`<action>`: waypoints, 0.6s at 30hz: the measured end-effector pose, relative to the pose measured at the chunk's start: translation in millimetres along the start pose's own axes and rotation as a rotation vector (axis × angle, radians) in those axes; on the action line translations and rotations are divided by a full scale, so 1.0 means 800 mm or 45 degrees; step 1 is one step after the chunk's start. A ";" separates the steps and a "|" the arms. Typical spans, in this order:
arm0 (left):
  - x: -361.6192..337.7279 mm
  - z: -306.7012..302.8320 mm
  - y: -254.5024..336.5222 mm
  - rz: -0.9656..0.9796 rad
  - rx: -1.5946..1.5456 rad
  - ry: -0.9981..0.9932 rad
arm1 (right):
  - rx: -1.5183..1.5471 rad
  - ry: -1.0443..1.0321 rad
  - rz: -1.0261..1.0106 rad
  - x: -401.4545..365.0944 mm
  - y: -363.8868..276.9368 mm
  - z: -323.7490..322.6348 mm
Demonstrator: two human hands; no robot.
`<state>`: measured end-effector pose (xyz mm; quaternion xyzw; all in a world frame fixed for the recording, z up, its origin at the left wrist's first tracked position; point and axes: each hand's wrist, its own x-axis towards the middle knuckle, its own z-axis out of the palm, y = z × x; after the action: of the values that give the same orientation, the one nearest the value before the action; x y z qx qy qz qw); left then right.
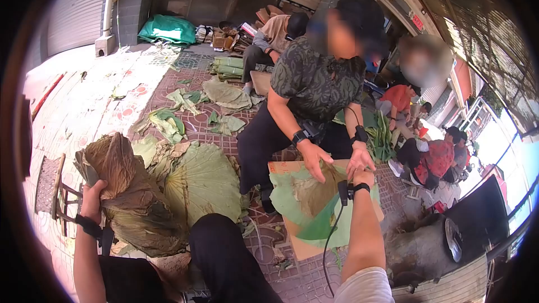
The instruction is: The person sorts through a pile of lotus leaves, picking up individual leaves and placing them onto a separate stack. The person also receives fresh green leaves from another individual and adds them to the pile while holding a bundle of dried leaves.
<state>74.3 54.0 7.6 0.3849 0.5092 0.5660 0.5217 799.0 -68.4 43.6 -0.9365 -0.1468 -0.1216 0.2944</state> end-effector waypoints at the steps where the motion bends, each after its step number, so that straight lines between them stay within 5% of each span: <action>1: -0.002 0.000 0.001 -0.005 -0.045 -0.032 | 0.019 -0.005 -0.006 0.006 0.000 0.020; 4: -0.011 -0.001 0.013 -0.119 -0.067 -0.059 | 0.016 -0.048 -0.132 0.046 0.019 0.095; 7: 0.005 -0.021 -0.008 -0.163 -0.055 -0.077 | 0.950 -0.213 -0.059 0.029 -0.006 0.128; 8: 0.008 -0.018 -0.011 -0.166 -0.086 -0.085 | 0.944 -0.431 -0.174 0.008 -0.031 0.103; 10: 0.014 -0.018 -0.016 -0.213 -0.167 -0.118 | 1.226 -0.347 -0.400 -0.108 -0.114 0.081; 12: 0.018 -0.014 -0.011 -0.273 -0.226 -0.159 | 1.365 -1.013 -0.582 -0.237 -0.203 0.020; 15: 0.024 -0.009 -0.009 -0.265 -0.243 -0.215 | 1.069 -1.720 -1.176 -0.374 -0.291 -0.009; 18: 0.031 -0.001 -0.017 -0.306 -0.205 -0.282 | 0.850 -1.550 -1.943 -0.478 -0.352 -0.007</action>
<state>72.3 77.7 -8.3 0.3381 0.4440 0.4929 0.6675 346.3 70.9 73.2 -0.3677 -0.8525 0.2656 0.2599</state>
